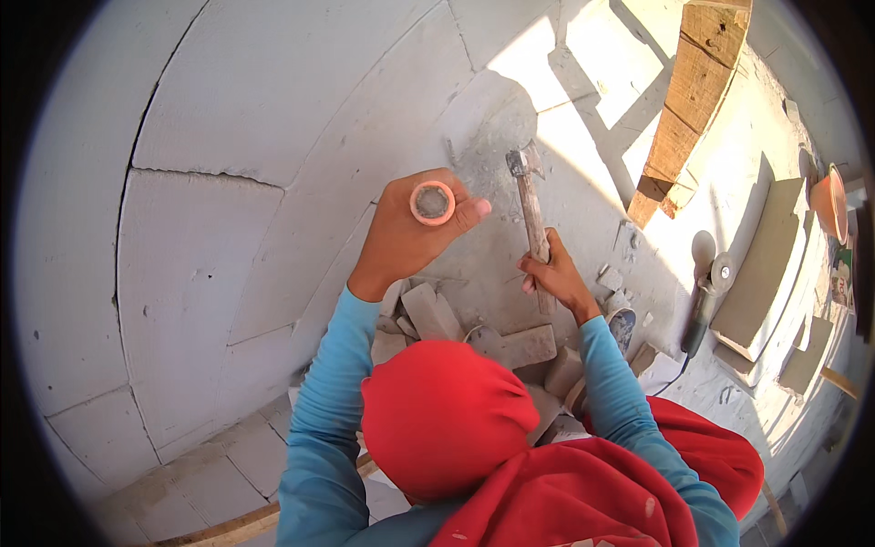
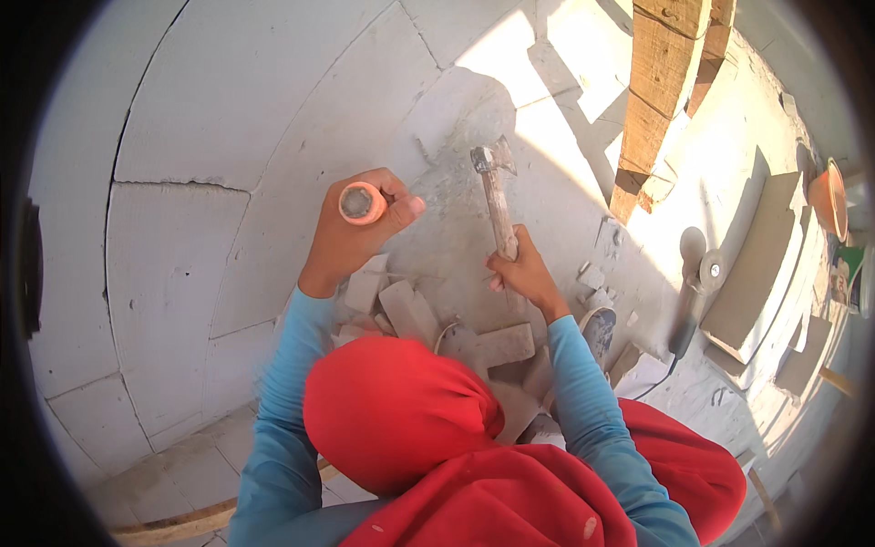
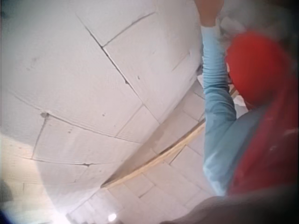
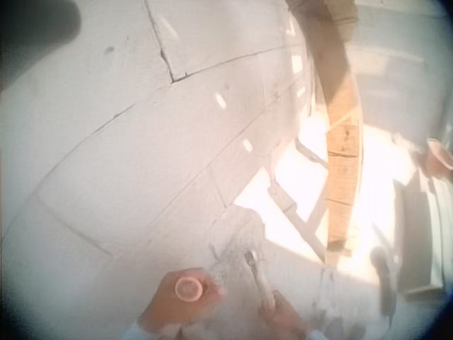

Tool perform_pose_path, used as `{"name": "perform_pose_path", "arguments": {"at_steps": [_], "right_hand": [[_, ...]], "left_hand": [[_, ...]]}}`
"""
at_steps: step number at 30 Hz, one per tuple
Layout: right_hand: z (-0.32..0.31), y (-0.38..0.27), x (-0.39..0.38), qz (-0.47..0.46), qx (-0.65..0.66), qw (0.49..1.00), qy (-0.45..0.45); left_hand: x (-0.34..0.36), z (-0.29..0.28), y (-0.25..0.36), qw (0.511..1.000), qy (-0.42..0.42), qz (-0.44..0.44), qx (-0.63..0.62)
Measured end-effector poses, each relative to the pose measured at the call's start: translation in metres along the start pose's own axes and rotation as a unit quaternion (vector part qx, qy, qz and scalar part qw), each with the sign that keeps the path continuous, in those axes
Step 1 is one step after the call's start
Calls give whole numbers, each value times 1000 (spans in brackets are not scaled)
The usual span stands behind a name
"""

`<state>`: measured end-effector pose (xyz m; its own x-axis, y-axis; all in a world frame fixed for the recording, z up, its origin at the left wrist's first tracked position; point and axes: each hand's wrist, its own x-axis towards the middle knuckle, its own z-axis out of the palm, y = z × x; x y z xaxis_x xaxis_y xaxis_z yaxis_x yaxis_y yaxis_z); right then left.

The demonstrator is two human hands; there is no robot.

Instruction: The person uses an axe to chip away at a concrete block wall and then smooths the area using an angle grinder.

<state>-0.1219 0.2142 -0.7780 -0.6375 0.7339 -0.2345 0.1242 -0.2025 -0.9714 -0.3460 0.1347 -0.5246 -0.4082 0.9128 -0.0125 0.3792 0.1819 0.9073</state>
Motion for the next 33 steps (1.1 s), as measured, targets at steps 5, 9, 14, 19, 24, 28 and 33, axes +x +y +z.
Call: {"name": "perform_pose_path", "arguments": {"at_steps": [5,9,14,19,24,28,33], "right_hand": [[-33,-35,-38,270,99,952,-101],[-14,-9,-64,117,53,992,3],[-21,-28,-70,189,-73,979,6],[-10,-41,-76,177,-112,974,82],[-17,-56,-70,72,-111,984,120],[-15,-73,-58,-62,-90,986,127],[0,-114,-59,-2,-87,985,146]], "left_hand": [[-16,86,-133,996,-40,-47,71],[-25,115,-195,996,-64,11,67],[-15,130,-214,990,-48,122,57],[6,139,-225,983,-62,168,51],[15,148,-233,980,-77,174,61],[17,152,-233,984,-74,156,49],[32,147,-234,988,-17,149,36]]}}
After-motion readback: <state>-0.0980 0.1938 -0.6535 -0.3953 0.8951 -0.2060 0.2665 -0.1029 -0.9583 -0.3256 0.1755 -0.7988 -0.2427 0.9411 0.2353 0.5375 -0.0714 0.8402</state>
